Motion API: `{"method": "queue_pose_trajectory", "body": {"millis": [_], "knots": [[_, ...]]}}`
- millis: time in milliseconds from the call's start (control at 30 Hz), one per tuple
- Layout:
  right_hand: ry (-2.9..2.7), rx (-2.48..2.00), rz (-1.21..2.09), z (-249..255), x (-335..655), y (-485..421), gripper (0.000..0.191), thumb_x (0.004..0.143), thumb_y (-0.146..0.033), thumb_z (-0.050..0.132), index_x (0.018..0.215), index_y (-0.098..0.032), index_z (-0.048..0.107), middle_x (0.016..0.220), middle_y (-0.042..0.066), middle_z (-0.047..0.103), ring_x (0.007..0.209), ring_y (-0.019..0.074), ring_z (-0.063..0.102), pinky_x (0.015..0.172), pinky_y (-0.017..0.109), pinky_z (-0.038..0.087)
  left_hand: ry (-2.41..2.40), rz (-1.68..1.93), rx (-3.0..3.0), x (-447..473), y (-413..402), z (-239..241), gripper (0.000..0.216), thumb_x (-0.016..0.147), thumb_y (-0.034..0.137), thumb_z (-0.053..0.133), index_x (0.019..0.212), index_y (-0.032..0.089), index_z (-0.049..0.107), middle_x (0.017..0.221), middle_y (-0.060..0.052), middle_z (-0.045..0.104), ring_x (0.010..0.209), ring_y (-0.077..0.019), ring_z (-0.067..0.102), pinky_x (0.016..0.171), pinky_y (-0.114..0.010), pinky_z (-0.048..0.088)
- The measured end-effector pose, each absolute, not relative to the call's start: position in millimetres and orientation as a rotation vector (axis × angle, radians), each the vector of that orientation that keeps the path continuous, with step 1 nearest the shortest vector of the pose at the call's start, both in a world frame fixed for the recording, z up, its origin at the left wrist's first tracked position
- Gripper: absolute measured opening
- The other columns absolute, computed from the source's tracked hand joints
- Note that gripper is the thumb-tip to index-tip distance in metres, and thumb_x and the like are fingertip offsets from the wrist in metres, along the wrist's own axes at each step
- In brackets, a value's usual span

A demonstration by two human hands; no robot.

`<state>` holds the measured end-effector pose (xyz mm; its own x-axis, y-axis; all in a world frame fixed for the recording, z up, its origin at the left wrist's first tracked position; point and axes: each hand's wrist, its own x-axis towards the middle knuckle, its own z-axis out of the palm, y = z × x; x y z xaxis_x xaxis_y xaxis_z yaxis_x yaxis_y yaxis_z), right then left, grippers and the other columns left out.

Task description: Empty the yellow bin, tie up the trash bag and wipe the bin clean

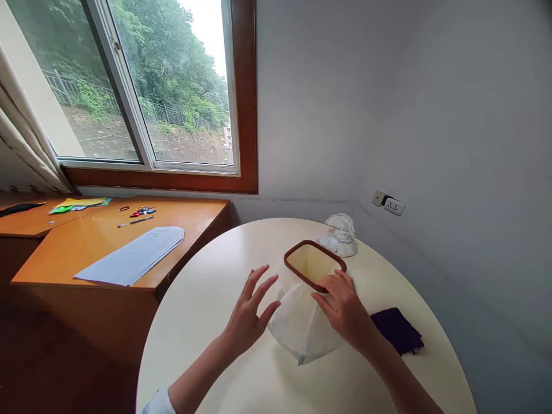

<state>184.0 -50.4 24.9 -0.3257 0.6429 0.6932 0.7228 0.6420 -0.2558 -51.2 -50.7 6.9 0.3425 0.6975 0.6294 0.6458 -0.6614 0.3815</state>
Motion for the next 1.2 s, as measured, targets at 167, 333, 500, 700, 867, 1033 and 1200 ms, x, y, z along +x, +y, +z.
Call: {"method": "queue_pose_trajectory", "body": {"millis": [167, 333, 500, 700, 867, 1033, 1200], "knots": [[-2.142, -0.961, -0.017, 37, 169, -69, 0.009, 0.084, -0.014, 0.052, 0.089, -0.021, 0.05, 0.085, 0.002, 0.061, 0.081, 0.0166, 0.058, 0.097, 0.046, 0.035, 0.931, 1.113, 2.799, -40, -44, 48, 0.03, 0.088, 0.022, 0.05, 0.118, 0.022, 0.051, 0.126, -0.009, 0.053, 0.126, -0.0233, 0.04, 0.11, -0.053, 0.024], [-2.133, -0.978, 0.018, 38, 171, -77, 0.011, 0.083, -0.017, 0.054, 0.092, -0.022, 0.051, 0.1, 0.005, 0.059, 0.098, 0.0197, 0.057, 0.1, 0.048, 0.033, 0.794, 0.906, 2.714, -34, -41, 64, 0.014, 0.089, 0.023, 0.048, 0.092, 0.021, 0.062, 0.1, -0.004, 0.066, 0.11, -0.0177, 0.054, 0.111, -0.046, 0.022], [-1.917, -1.16, 0.117, 28, 172, -73, 0.067, 0.08, -0.034, 0.058, 0.137, -0.026, 0.025, 0.148, 0.012, 0.015, 0.137, 0.0324, 0.011, 0.102, 0.055, 0.03, 0.842, 0.87, 2.554, -27, -43, 68, 0.01, 0.087, 0.024, 0.052, 0.089, 0.021, 0.061, 0.09, -0.002, 0.066, 0.096, -0.0155, 0.059, 0.109, -0.042, 0.024], [-1.727, -1.243, 0.428, 17, 158, -70, 0.089, 0.084, -0.039, 0.052, 0.141, -0.032, -0.016, 0.152, 0.007, -0.008, 0.138, 0.0282, -0.004, 0.106, 0.056, 0.023, 0.905, 0.979, 2.435, -17, -45, 70, 0.01, 0.086, 0.022, 0.051, 0.086, 0.021, 0.06, 0.089, -0.002, 0.065, 0.084, -0.0146, 0.059, 0.103, -0.042, 0.03], [-1.638, -1.212, 0.521, 8, 154, -68, 0.093, 0.083, -0.037, 0.054, 0.141, -0.028, -0.019, 0.151, 0.009, -0.011, 0.138, 0.0279, -0.003, 0.107, 0.057, 0.018, 0.923, 1.131, 2.287, -12, -43, 73, 0.012, 0.086, 0.023, 0.05, 0.082, 0.018, 0.06, 0.082, -0.004, 0.065, 0.077, -0.0155, 0.058, 0.083, -0.037, 0.046], [-1.674, -1.245, 0.527, 2, 158, -67, 0.089, 0.083, -0.036, 0.053, 0.142, -0.029, -0.013, 0.152, 0.009, -0.006, 0.138, 0.0273, -0.003, 0.107, 0.058, 0.019, 0.932, 1.215, 2.186, -12, -39, 73, 0.013, 0.086, 0.025, 0.051, 0.082, 0.017, 0.061, 0.085, -0.006, 0.064, 0.079, -0.0161, 0.059, 0.066, -0.028, 0.05], [-1.667, -1.272, 0.476, 2, 158, -68, 0.083, 0.081, -0.035, 0.055, 0.142, -0.028, 0.0, 0.151, 0.011, 0.001, 0.138, 0.029, 0.004, 0.105, 0.056, 0.027, 0.954, 1.161, 2.367, -16, -38, 71, 0.011, 0.088, 0.023, 0.049, 0.086, 0.018, 0.059, 0.083, -0.005, 0.063, 0.077, -0.0152, 0.056, 0.073, -0.031, 0.046]]}}
